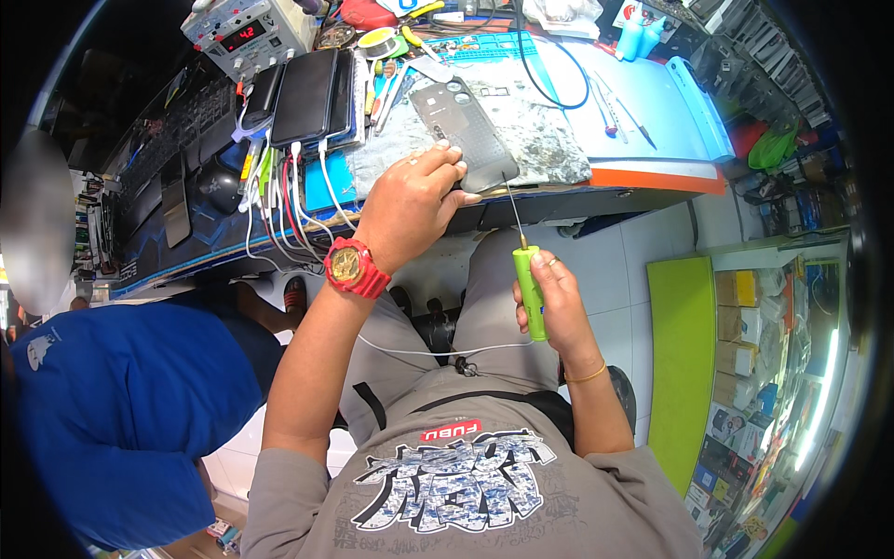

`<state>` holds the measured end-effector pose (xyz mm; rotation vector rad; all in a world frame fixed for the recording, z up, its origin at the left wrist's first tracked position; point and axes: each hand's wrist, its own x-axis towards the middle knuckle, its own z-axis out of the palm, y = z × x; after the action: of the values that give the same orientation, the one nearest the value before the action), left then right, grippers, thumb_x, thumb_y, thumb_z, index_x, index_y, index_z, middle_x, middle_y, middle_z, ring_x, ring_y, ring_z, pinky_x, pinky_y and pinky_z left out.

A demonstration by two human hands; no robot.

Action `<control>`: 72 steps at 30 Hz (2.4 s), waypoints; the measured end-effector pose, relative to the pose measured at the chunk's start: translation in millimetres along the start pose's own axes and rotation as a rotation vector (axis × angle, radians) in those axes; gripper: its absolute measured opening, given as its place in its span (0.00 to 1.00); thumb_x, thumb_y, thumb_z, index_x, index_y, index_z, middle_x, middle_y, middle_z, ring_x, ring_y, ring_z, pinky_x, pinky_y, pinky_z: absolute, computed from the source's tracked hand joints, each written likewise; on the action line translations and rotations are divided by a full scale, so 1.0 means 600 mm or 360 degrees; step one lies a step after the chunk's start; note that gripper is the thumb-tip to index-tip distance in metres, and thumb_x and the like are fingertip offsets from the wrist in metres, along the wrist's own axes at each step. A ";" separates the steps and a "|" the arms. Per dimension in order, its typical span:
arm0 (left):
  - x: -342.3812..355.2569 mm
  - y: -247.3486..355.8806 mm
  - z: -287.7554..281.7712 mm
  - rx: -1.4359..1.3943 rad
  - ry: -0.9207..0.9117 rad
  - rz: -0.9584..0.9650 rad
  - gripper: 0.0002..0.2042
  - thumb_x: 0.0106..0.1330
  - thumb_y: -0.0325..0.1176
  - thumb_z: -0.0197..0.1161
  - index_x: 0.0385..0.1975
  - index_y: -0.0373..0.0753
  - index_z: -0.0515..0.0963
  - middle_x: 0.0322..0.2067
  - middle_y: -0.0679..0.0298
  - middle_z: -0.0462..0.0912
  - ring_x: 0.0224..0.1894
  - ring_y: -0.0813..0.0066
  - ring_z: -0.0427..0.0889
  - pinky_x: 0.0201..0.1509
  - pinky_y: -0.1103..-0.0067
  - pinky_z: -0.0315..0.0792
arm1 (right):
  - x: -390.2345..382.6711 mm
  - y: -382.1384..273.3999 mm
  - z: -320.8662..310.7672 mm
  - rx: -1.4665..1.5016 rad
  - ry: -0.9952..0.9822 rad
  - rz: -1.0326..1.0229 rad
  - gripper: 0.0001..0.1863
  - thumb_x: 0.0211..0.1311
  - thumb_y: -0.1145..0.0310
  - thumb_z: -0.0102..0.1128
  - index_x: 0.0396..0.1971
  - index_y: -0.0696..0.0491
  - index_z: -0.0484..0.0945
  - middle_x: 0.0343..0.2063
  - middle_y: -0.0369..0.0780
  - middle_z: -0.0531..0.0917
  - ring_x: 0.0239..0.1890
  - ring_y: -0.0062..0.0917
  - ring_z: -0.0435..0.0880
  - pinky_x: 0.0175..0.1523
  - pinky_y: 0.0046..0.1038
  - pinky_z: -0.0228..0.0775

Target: The person holds a small green tool and works on the back panel of a phone on a workbench.

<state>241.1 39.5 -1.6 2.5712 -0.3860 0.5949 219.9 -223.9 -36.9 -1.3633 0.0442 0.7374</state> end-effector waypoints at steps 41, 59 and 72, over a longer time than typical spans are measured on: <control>0.016 0.032 0.020 0.0291 -0.0017 -0.0016 0.17 0.63 0.37 0.73 0.43 0.31 0.80 0.53 0.47 0.83 0.58 0.48 0.82 0.62 0.62 0.76 | -0.007 0.023 0.013 -0.0028 -0.0036 -0.0110 0.19 0.84 0.52 0.48 0.56 0.53 0.70 0.28 0.37 0.78 0.20 0.20 0.80 0.23 0.24 0.75; 0.018 0.027 0.027 0.0337 0.0037 0.0070 0.16 0.64 0.38 0.74 0.44 0.32 0.83 0.51 0.51 0.85 0.56 0.49 0.84 0.58 0.62 0.78 | -0.021 0.000 0.017 -0.0020 -0.0052 0.0046 0.21 0.83 0.49 0.47 0.53 0.53 0.71 0.26 0.38 0.77 0.17 0.20 0.78 0.21 0.24 0.72; 0.018 0.030 0.029 0.0331 0.0062 0.0065 0.15 0.65 0.38 0.73 0.43 0.33 0.82 0.51 0.51 0.85 0.56 0.50 0.84 0.59 0.62 0.77 | -0.019 0.002 0.016 -0.0007 -0.0033 0.0015 0.20 0.84 0.49 0.46 0.51 0.53 0.71 0.26 0.38 0.77 0.17 0.20 0.76 0.21 0.24 0.72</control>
<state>249.8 14.0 -3.5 2.7501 -0.3822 0.7334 206.6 -220.3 -30.7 -1.3602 0.0326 0.7599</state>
